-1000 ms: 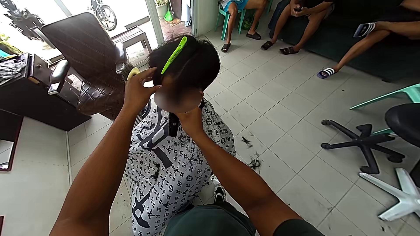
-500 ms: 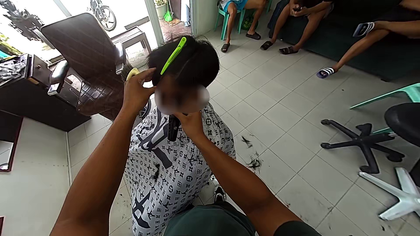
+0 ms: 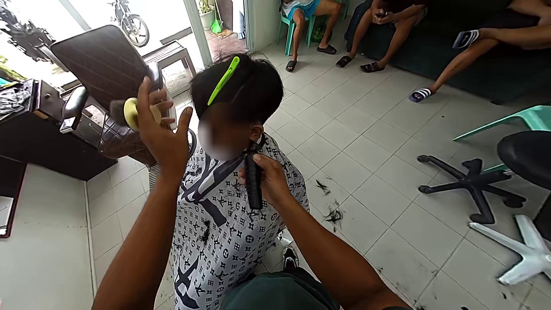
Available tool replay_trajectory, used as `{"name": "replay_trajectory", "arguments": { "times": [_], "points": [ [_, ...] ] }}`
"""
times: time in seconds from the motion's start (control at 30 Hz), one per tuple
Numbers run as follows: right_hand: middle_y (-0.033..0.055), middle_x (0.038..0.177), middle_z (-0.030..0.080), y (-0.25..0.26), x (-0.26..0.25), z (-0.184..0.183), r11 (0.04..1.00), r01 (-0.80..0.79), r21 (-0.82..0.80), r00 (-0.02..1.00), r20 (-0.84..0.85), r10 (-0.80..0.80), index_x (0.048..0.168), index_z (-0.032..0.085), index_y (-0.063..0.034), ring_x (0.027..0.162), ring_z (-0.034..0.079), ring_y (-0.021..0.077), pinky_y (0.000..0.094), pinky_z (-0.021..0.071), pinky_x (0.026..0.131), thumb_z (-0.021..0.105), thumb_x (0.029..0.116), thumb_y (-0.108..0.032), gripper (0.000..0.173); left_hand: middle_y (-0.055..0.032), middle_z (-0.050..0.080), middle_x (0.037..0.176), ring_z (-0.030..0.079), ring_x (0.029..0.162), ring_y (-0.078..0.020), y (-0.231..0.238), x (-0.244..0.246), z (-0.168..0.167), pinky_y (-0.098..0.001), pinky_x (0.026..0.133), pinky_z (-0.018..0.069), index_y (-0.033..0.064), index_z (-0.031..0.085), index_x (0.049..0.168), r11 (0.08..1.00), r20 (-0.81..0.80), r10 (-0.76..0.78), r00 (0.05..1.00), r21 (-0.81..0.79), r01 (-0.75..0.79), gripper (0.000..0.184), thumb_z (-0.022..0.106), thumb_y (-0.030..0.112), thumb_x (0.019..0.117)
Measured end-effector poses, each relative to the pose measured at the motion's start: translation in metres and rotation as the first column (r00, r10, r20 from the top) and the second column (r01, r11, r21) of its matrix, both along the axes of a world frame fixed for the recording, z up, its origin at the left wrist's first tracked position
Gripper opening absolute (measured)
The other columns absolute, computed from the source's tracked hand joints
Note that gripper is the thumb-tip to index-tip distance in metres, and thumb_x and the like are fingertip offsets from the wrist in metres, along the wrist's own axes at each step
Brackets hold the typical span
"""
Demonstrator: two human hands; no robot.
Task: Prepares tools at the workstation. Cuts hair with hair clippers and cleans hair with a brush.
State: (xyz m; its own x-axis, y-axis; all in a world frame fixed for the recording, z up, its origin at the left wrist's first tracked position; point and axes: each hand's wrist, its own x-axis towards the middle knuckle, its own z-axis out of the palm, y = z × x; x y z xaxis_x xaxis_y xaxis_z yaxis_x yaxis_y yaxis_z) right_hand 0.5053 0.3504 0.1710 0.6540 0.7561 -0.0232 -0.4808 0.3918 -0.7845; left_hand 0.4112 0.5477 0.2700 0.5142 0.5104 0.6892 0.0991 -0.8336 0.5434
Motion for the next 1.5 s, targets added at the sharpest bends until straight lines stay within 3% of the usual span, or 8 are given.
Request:
{"name": "replay_trajectory", "arguments": {
  "times": [0.2,0.3,0.43,0.57,0.87,1.07,1.2,1.5],
  "points": [
    [0.0086,0.078,0.072,-0.060,0.012,-0.019,0.965,0.236,-0.117,0.971,0.000,-0.238,0.103,0.060,0.0026,0.065,0.072,0.0155,0.0290,0.0626,0.062,0.034,0.1085,-0.016,0.032,0.0007,0.071,0.079,0.062,0.063,-0.0032,-0.055,0.019,-0.020,-0.0216,0.060,0.0531,0.0074,0.074,0.113,0.687,-0.477,-0.726,0.495,-0.481,0.545,0.020,0.071,0.019,0.0969],
    [0.0087,0.078,0.072,-0.079,0.008,-0.027,0.933,0.315,-0.176,0.949,0.028,-0.315,0.101,0.060,0.0015,0.065,0.072,0.0157,0.0293,0.0630,0.061,0.036,0.1090,-0.016,0.031,-0.0021,0.071,0.079,0.061,0.056,-0.0051,-0.055,0.036,-0.016,-0.0195,0.046,0.0482,0.0053,0.066,0.110,0.612,-0.122,-0.682,0.721,-0.635,0.471,0.012,0.061,0.013,0.1015],
    [0.0082,0.079,0.073,-0.095,-0.001,-0.032,0.918,0.352,-0.184,0.935,0.041,-0.351,0.102,0.060,0.0005,0.066,0.073,0.0155,0.0297,0.0633,0.063,0.039,0.1082,-0.016,0.027,-0.0040,0.072,0.086,0.060,0.057,-0.0036,-0.055,0.036,-0.020,-0.0177,0.048,0.0453,0.0030,0.066,0.115,0.516,-0.330,-0.808,0.488,-0.796,0.317,0.017,0.063,0.013,0.1017],
    [0.0095,0.082,0.072,-0.101,0.004,-0.035,0.941,0.313,-0.128,0.950,0.039,-0.310,0.108,0.058,0.0021,0.067,0.072,0.0152,0.0279,0.0630,0.063,0.041,0.1057,-0.017,0.026,-0.0019,0.072,0.081,0.059,0.055,-0.0037,-0.052,0.037,-0.011,-0.0173,0.044,0.0447,0.0060,0.066,0.107,0.534,-0.121,-0.725,0.678,-0.721,0.442,0.012,0.057,0.014,0.1042],
    [0.0064,0.082,0.067,-0.108,0.048,-0.034,0.971,-0.148,0.185,0.955,-0.227,0.189,0.118,0.048,-0.0063,0.047,0.059,0.0115,0.0235,0.0534,0.041,0.036,0.1095,-0.046,0.043,-0.0059,0.071,0.087,0.060,0.060,-0.0081,-0.064,0.033,0.002,-0.0231,0.050,0.0463,0.0039,0.065,0.117,0.713,-0.512,-0.640,0.573,-0.673,0.195,0.020,0.057,0.018,0.1051],
    [0.0023,0.077,0.066,-0.112,0.076,-0.026,0.941,-0.323,-0.100,0.940,0.080,0.331,0.125,0.047,-0.0068,0.044,0.058,0.0101,0.0251,0.0524,0.039,0.037,0.1060,-0.031,0.032,-0.0004,0.073,0.081,0.060,0.056,-0.0014,-0.075,0.042,0.021,-0.0154,0.044,0.0438,0.0062,0.067,0.111,0.690,-0.321,-0.598,0.735,-0.672,0.268,0.017,0.054,0.014,0.1044],
    [0.0051,0.084,0.071,-0.105,0.075,-0.011,0.926,-0.326,-0.188,0.906,0.217,0.363,0.128,0.056,0.0028,0.053,0.066,0.0130,0.0287,0.0589,0.047,0.058,0.0986,-0.011,0.033,-0.0015,0.073,0.082,0.056,0.055,-0.0010,-0.068,0.032,0.020,-0.0164,0.046,0.0388,0.0049,0.070,0.109,0.719,-0.568,-0.627,0.533,-0.686,0.114,0.014,0.059,0.009,0.1028],
    [0.0117,0.102,0.074,-0.013,0.028,0.023,0.947,-0.222,-0.232,0.860,0.411,0.303,0.124,0.056,0.0095,0.093,0.071,0.0094,0.0265,0.0581,0.088,0.071,0.0948,-0.009,0.037,-0.0151,0.056,0.146,0.056,0.132,-0.0324,-0.022,0.059,0.059,-0.0575,0.108,0.0449,0.0095,0.057,0.143,0.997,-0.354,-0.040,0.934,0.052,0.062,0.075,0.087,0.036,0.0798]
  ]
}}
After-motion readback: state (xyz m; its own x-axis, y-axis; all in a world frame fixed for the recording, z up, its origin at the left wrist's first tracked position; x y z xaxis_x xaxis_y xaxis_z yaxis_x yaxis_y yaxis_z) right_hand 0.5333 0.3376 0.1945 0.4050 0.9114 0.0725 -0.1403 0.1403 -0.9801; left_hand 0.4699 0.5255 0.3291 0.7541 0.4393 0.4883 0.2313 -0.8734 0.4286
